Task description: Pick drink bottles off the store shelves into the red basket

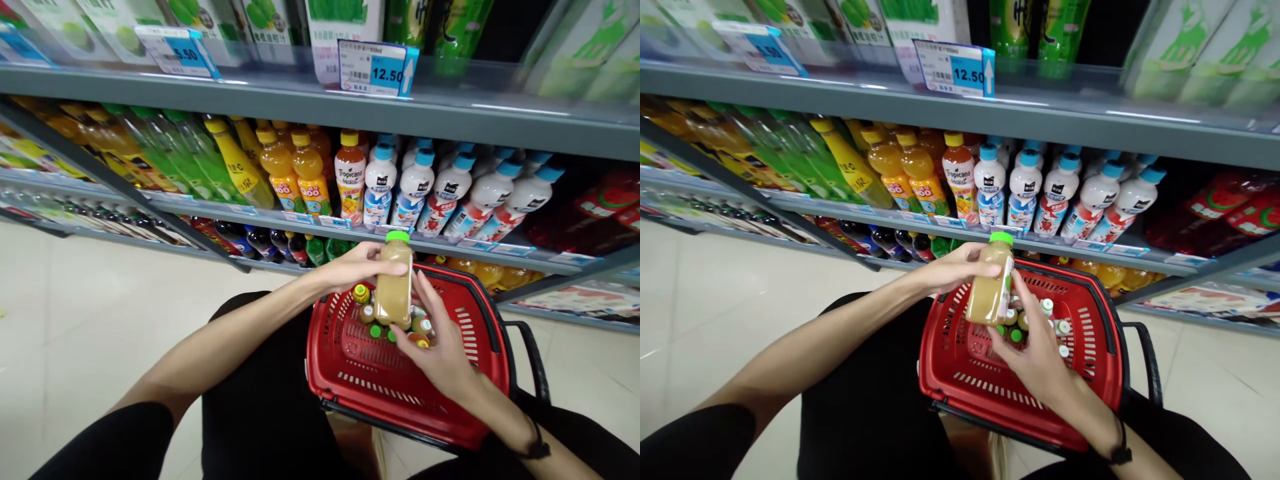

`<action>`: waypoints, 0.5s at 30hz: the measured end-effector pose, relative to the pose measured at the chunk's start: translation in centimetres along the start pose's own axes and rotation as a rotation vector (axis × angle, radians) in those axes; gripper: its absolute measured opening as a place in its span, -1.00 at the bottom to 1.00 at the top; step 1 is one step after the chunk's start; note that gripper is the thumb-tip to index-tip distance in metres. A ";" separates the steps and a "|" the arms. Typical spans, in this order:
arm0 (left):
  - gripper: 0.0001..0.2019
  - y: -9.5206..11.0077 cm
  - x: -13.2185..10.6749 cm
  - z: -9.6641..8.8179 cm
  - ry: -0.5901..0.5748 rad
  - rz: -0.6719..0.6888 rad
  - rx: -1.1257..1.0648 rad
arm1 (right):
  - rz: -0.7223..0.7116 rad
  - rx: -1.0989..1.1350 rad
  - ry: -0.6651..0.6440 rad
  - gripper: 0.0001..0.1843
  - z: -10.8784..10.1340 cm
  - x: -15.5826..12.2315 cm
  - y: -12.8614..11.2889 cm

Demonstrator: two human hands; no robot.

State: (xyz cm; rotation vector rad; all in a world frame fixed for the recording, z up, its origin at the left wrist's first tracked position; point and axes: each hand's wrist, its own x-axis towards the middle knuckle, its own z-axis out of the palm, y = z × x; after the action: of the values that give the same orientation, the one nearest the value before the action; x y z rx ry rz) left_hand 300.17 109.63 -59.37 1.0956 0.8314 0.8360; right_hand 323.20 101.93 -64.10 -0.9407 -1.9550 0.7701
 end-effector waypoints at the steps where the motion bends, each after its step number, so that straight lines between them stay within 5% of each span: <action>1: -0.40 -0.4 0.2 0.3 0.023 -0.043 -0.046 | 0.037 0.061 0.012 -0.01 -0.3 0.2 0.2; 11: -0.46 -2.2 1.4 1.5 -0.053 -0.225 -0.346 | 0.174 0.287 0.097 -0.19 -1.6 0.7 0.9; 15: -0.42 -2.5 1.4 2.1 0.058 -0.164 -0.295 | 0.176 0.261 0.046 -0.23 -1.8 1.3 1.3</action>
State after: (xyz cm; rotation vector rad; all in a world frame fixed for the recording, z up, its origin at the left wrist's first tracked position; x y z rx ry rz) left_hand 303.05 109.39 -61.45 0.7370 0.8045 0.8253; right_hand 324.66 103.97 -63.74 -0.9689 -1.6976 1.0654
